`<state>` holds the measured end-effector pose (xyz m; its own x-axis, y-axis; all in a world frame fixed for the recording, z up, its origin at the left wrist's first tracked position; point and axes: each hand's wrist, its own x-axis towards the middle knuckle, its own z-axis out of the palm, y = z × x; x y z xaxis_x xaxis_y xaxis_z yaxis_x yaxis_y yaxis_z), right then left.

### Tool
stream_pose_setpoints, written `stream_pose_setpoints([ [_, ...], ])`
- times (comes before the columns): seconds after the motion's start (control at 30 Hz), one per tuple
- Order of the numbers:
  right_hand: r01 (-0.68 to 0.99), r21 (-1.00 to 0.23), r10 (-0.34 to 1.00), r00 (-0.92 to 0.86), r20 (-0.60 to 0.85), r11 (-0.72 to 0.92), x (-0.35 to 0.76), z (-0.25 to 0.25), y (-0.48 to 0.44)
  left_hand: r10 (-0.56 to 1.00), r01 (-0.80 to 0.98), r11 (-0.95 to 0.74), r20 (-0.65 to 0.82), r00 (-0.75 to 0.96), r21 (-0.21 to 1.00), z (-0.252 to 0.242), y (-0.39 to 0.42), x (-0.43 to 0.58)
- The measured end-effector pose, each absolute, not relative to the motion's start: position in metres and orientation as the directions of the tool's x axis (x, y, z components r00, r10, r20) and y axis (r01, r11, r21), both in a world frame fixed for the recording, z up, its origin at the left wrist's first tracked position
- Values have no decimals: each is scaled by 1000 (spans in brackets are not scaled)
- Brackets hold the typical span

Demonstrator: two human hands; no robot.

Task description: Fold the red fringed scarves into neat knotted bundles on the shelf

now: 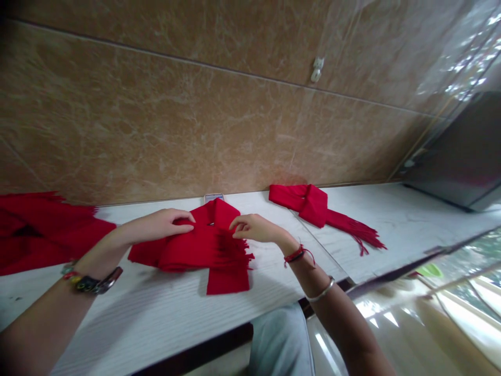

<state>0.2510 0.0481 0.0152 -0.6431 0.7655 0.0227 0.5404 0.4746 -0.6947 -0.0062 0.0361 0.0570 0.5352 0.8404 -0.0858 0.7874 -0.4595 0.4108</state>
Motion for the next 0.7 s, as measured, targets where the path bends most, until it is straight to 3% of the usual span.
stream_pose_setpoints([
  [0.13, 585, -590, 763, -642, 83, 556, 245, -1, 52, 887, 942, -335, -331, 321, 16, 69, 23, -21],
  [0.2, 604, -506, 750, -645, 144, 616, 238, -3, 54, 899, 946, -307, -358, 253, -102, 69, 15, -18],
  [0.3, 572, -330, 650, -729, 216, 751, 223, -5, 60, 896, 930, -357, -314, 315, -88, 64, 8, -4],
  [0.4, 522, -197, 554, -812, 185, 830, 207, -11, 67, 877, 916, -400, -304, 371, -35, 60, 6, 5],
  [0.5, 541, -103, 551, -822, 145, 835, 196, -18, 74, 879, 916, -399, -302, 369, -42, 62, 8, -2],
  [0.7, 539, -68, 542, -825, 161, 840, 197, -17, 75, 918, 944, -316, -282, 280, -93, 75, 9, -24],
])
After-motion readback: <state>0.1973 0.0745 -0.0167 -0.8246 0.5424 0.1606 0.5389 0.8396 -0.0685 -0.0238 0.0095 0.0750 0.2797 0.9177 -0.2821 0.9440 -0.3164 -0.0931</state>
